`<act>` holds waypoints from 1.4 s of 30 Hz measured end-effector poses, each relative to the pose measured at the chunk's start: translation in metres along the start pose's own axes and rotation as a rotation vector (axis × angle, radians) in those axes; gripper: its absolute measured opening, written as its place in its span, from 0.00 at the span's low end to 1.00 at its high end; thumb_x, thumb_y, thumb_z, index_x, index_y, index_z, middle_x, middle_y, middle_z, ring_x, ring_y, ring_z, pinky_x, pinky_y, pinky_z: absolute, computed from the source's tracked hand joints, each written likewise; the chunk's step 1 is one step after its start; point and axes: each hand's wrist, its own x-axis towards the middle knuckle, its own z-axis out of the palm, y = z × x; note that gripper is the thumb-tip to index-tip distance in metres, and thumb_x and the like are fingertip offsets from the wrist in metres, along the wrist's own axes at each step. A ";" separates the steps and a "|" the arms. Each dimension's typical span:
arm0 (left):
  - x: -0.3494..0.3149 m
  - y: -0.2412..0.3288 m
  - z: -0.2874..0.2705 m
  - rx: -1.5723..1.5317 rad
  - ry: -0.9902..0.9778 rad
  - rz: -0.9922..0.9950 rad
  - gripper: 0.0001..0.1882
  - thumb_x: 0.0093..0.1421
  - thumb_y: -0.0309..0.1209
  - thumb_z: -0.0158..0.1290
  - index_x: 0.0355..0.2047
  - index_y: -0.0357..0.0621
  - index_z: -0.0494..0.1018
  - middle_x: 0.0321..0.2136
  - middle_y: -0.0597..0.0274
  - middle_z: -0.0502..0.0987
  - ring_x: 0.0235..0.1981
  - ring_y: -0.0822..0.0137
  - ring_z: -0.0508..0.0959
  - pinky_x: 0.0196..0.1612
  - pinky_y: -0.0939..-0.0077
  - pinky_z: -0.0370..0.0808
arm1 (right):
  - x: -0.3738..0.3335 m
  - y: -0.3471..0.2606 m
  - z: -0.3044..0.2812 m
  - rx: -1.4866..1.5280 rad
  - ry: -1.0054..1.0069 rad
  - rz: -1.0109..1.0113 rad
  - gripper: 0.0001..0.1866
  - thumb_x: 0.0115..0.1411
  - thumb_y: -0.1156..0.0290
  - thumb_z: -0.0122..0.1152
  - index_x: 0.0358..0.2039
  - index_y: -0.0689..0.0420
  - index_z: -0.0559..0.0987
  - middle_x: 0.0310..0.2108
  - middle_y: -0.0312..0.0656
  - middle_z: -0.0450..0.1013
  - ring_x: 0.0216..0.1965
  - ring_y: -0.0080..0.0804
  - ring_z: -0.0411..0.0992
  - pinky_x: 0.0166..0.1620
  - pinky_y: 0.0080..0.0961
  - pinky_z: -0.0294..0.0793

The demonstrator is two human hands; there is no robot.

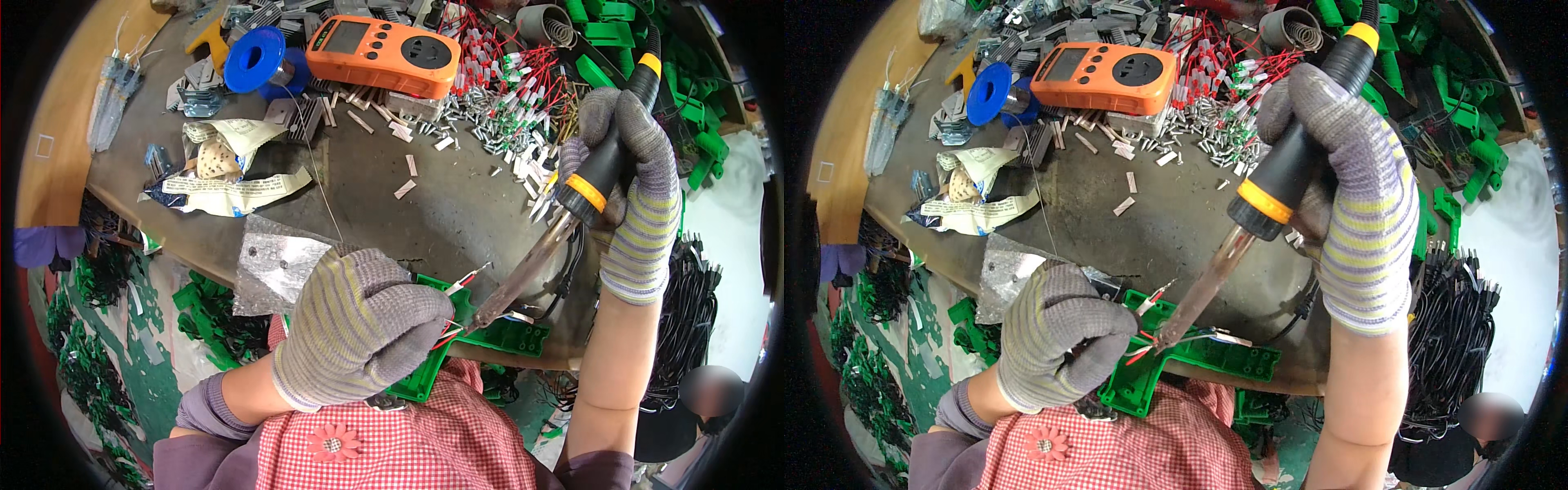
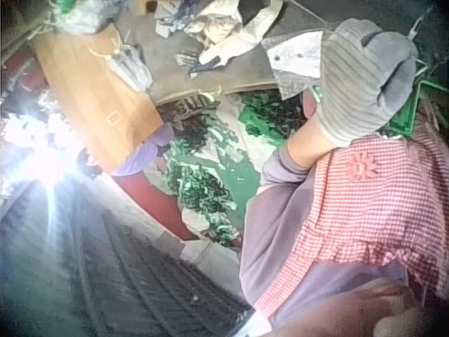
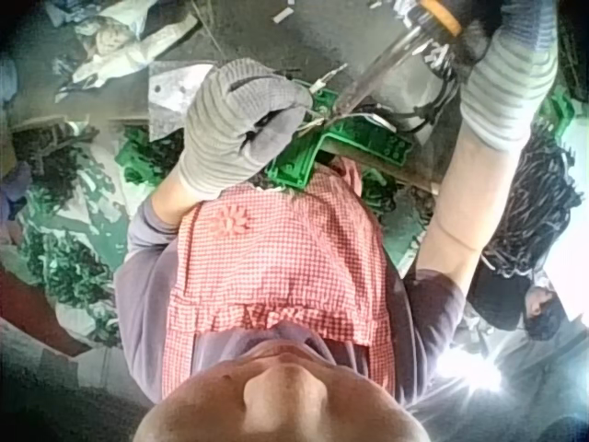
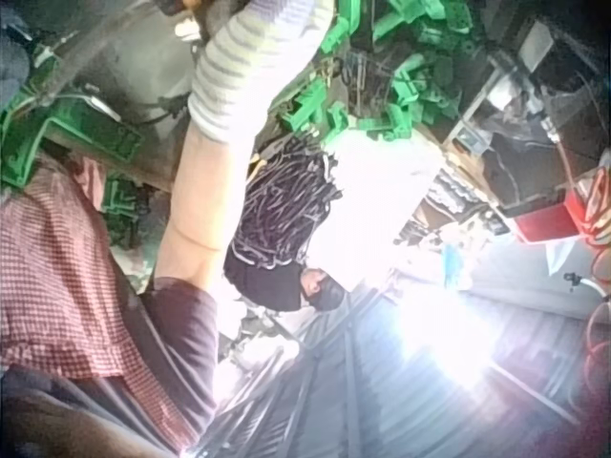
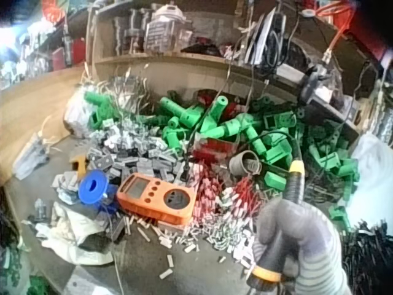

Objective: The person solders wires inside a green plastic casing using a soldering iron and fits components into place. Afterward, the person unwraps an ice cream bar and reaches for parts on the workbench.

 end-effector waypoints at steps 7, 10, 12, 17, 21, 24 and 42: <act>0.015 0.005 -0.018 0.045 0.041 -0.078 0.07 0.50 0.25 0.61 0.31 0.47 0.79 0.28 0.62 0.79 0.29 0.57 0.77 0.34 0.65 0.74 | 0.006 -0.003 -0.024 0.097 -0.082 0.097 0.16 0.67 0.58 0.55 0.32 0.59 0.69 0.20 0.37 0.66 0.16 0.22 0.67 0.17 0.13 0.63; 0.032 -0.011 -0.015 0.288 0.038 -0.041 0.07 0.50 0.24 0.60 0.32 0.46 0.79 0.28 0.59 0.79 0.28 0.54 0.77 0.34 0.64 0.73 | 0.009 -0.005 -0.046 0.242 0.058 0.064 0.18 0.64 0.54 0.59 0.32 0.58 0.76 0.19 0.38 0.72 0.12 0.15 0.63 0.14 0.11 0.60; 0.036 -0.024 -0.005 0.240 0.026 -0.049 0.07 0.51 0.22 0.57 0.31 0.44 0.77 0.28 0.55 0.79 0.27 0.51 0.77 0.33 0.63 0.73 | -0.001 -0.015 -0.039 0.275 0.285 0.010 0.17 0.64 0.54 0.60 0.33 0.57 0.75 0.19 0.39 0.73 0.12 0.16 0.63 0.13 0.11 0.58; 0.033 -0.031 0.002 0.303 -0.061 -0.135 0.05 0.53 0.25 0.56 0.31 0.44 0.77 0.25 0.53 0.77 0.28 0.49 0.78 0.32 0.59 0.73 | -0.013 -0.004 -0.086 0.277 0.555 -0.245 0.17 0.64 0.57 0.60 0.37 0.60 0.78 0.26 0.36 0.73 0.19 0.15 0.66 0.23 0.11 0.64; 0.036 -0.021 0.001 0.263 -0.136 -0.220 0.06 0.53 0.23 0.56 0.32 0.42 0.78 0.25 0.52 0.79 0.28 0.50 0.78 0.32 0.60 0.74 | -0.005 0.009 -0.090 -0.310 0.342 -0.394 0.15 0.64 0.67 0.60 0.46 0.63 0.80 0.37 0.40 0.79 0.32 0.20 0.74 0.37 0.15 0.72; 0.034 -0.023 0.001 0.324 -0.129 -0.155 0.05 0.54 0.24 0.56 0.32 0.42 0.78 0.26 0.53 0.79 0.28 0.50 0.78 0.32 0.60 0.74 | 0.018 0.027 -0.078 -0.416 0.257 -0.507 0.13 0.63 0.75 0.58 0.47 0.62 0.80 0.37 0.38 0.80 0.37 0.22 0.76 0.42 0.19 0.74; 0.036 -0.024 0.000 0.289 0.067 -0.060 0.13 0.55 0.31 0.58 0.40 0.45 0.79 0.35 0.53 0.77 0.36 0.46 0.76 0.41 0.54 0.71 | 0.050 0.065 -0.107 -1.314 0.255 -0.411 0.28 0.56 0.75 0.64 0.58 0.55 0.70 0.49 0.52 0.75 0.49 0.51 0.74 0.51 0.37 0.73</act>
